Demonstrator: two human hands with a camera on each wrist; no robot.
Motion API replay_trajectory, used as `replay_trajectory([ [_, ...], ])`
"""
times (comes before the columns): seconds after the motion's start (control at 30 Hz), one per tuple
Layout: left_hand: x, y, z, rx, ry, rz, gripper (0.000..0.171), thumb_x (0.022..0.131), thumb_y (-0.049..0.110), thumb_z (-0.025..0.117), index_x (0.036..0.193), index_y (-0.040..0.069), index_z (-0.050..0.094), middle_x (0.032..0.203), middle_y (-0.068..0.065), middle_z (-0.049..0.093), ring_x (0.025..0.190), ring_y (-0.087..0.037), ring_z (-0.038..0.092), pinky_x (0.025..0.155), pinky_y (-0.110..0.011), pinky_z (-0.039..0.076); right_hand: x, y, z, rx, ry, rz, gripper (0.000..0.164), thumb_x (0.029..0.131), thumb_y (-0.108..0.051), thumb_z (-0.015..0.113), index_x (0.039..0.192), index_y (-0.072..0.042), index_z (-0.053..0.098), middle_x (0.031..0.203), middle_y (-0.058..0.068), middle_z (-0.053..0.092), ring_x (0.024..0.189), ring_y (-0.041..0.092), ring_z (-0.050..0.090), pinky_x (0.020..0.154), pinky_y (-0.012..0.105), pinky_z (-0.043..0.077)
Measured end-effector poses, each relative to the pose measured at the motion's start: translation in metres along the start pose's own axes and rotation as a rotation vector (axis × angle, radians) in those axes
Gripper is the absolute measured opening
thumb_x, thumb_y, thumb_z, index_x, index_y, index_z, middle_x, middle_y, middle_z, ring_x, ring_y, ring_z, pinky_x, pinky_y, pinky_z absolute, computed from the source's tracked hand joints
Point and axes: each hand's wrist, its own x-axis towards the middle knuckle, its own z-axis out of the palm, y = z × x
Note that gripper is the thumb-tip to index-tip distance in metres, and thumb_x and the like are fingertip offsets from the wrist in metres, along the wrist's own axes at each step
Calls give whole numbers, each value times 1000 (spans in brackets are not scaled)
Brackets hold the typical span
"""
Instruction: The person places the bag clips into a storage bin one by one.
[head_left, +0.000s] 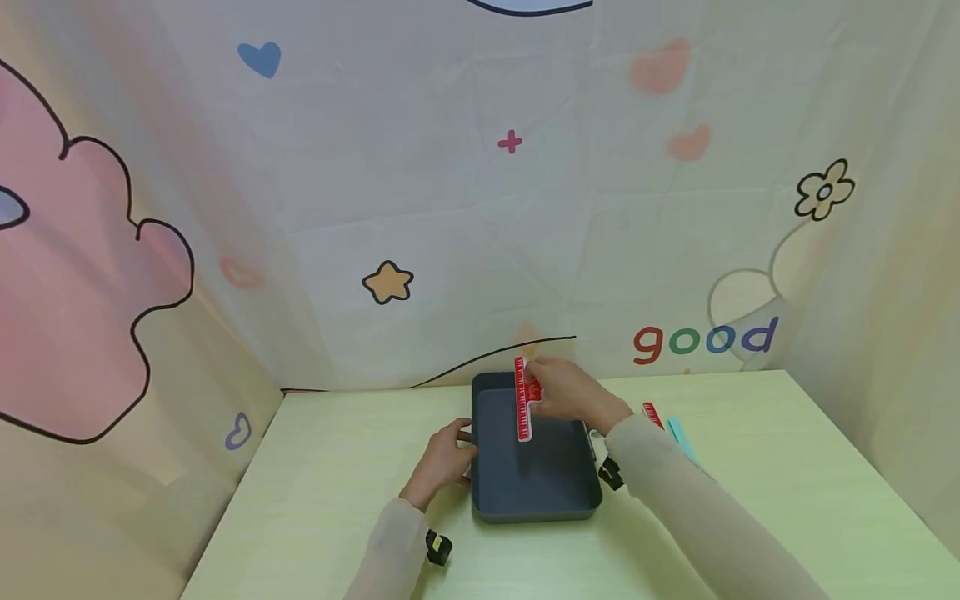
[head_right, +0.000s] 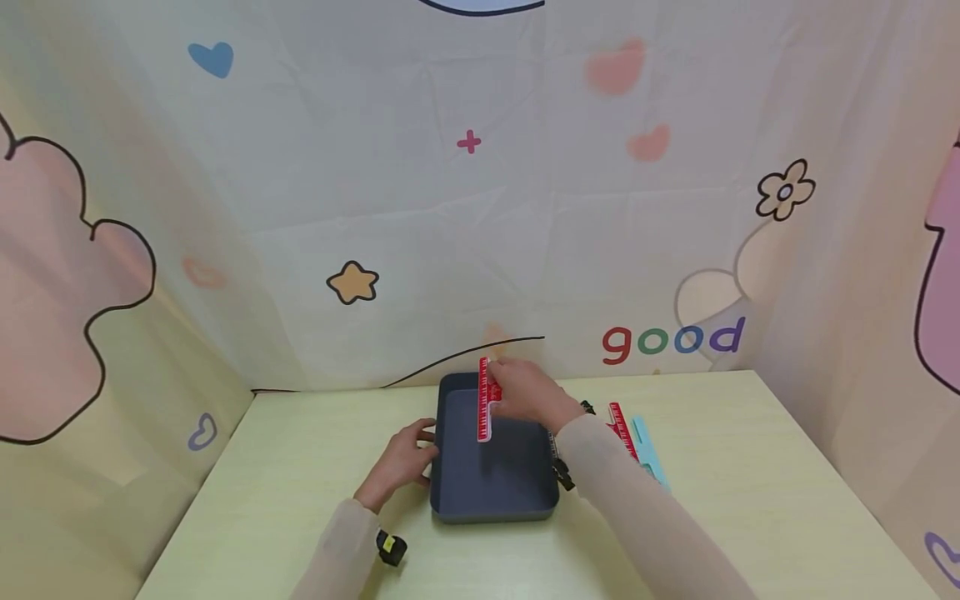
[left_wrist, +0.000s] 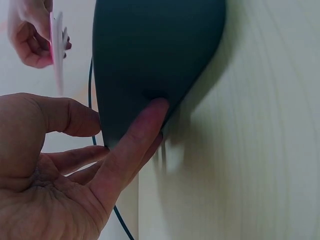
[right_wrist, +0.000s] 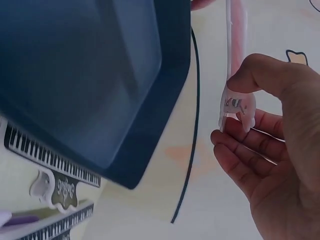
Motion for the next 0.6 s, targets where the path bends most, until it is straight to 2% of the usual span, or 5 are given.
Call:
replay_trajectory([
  [0.3,1,1,1,-16,1,-5,58,92,8,53,148,2,38,135,-28,55,86,-27,70,52,-35,61,14,-2,18,0,-44,-5,35,80,-24,78,107,-9,63,90,-1,59,74,13,50,62,24,46],
  [0.6,1,1,1,-24,3,-27,59,91,9,52,148,3,39,135,-28,55,85,-26,70,53,-35,61,28,-4,40,13,-94,4,32,79,-22,79,106,-12,64,89,-1,61,77,14,51,67,27,47],
])
